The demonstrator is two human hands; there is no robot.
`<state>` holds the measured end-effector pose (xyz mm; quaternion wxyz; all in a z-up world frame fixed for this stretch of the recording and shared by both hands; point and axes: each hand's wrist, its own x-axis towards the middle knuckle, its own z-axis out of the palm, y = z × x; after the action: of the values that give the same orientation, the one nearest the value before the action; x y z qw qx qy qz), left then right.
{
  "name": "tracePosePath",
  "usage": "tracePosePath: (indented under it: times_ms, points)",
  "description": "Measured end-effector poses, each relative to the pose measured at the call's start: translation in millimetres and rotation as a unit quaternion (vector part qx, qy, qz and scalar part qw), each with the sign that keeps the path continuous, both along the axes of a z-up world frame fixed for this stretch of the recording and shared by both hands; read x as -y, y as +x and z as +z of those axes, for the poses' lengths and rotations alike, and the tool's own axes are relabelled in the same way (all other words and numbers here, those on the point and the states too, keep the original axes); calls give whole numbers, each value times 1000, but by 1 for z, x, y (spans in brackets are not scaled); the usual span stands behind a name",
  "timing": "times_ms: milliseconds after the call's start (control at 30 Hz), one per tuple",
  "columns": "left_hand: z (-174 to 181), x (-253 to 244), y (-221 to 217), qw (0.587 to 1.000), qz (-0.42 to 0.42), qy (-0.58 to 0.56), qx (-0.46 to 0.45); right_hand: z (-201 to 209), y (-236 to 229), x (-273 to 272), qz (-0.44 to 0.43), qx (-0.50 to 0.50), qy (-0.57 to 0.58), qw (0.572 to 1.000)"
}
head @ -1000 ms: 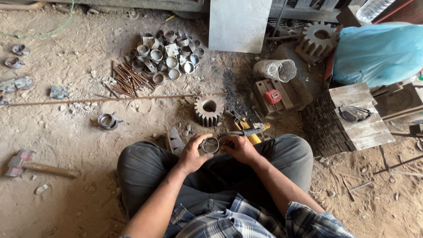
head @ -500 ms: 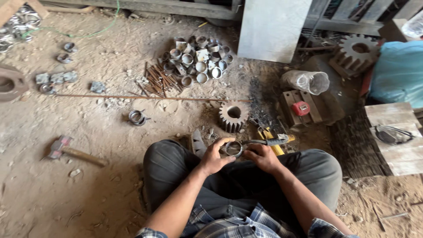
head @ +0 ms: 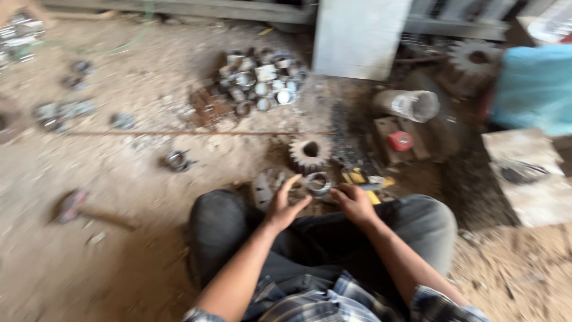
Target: The person sits on the floor and welds small metal rings onto a gear-like metal component using a handheld welding tool. They repeatedly pick up rings, position them on the gear, and apply welds, creating sparks.
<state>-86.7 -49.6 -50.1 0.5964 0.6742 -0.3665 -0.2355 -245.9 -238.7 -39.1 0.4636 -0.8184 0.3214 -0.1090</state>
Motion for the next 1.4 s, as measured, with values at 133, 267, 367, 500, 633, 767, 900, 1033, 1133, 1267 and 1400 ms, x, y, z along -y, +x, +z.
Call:
tracePosePath:
  times_ms: [133, 267, 367, 500, 633, 767, 900, 1033, 1133, 1267, 1400]
  points:
    - [-14, 2, 4, 999, 0, -13, 39, 7, 4, -9, 3, 35, -12, 999]
    - [-22, 0, 8, 994, -42, -13, -101, 23, 1, -16, 17, 1, -16, 1000]
    - [-21, 2, 8, 979, -72, -37, -188, 24, 1, -18, 57, -4, -42, 997]
    - [-16, 0, 4, 975, -68, -5, -210, 9, 2, -22, 144, 1, -35, 989]
    - [-19, 3, 2, 970, -34, -1, -240, -2, 3, -24, 195, 13, -34, 980]
    - [-35, 4, 8, 953, -6, -17, -302, 8, 5, -28, 169, 23, -43, 984]
    - [-54, 4, 15, 950, 19, -45, -309, 26, 1, -13, 34, 49, -40, 997]
    - [-63, 7, 18, 946, 38, -38, -319, 36, -4, 47, -149, 129, -3, 980]
    - [-69, 14, 19, 941, 57, 12, -335, 42, -11, 120, -191, 225, -31, 955]
    - [-96, 25, 29, 918, 63, 63, -388, 48, -13, 217, -292, 158, -87, 939]
    - [-142, 39, 52, 926, -36, 34, -373, 42, -7, 287, -238, 58, -244, 938]
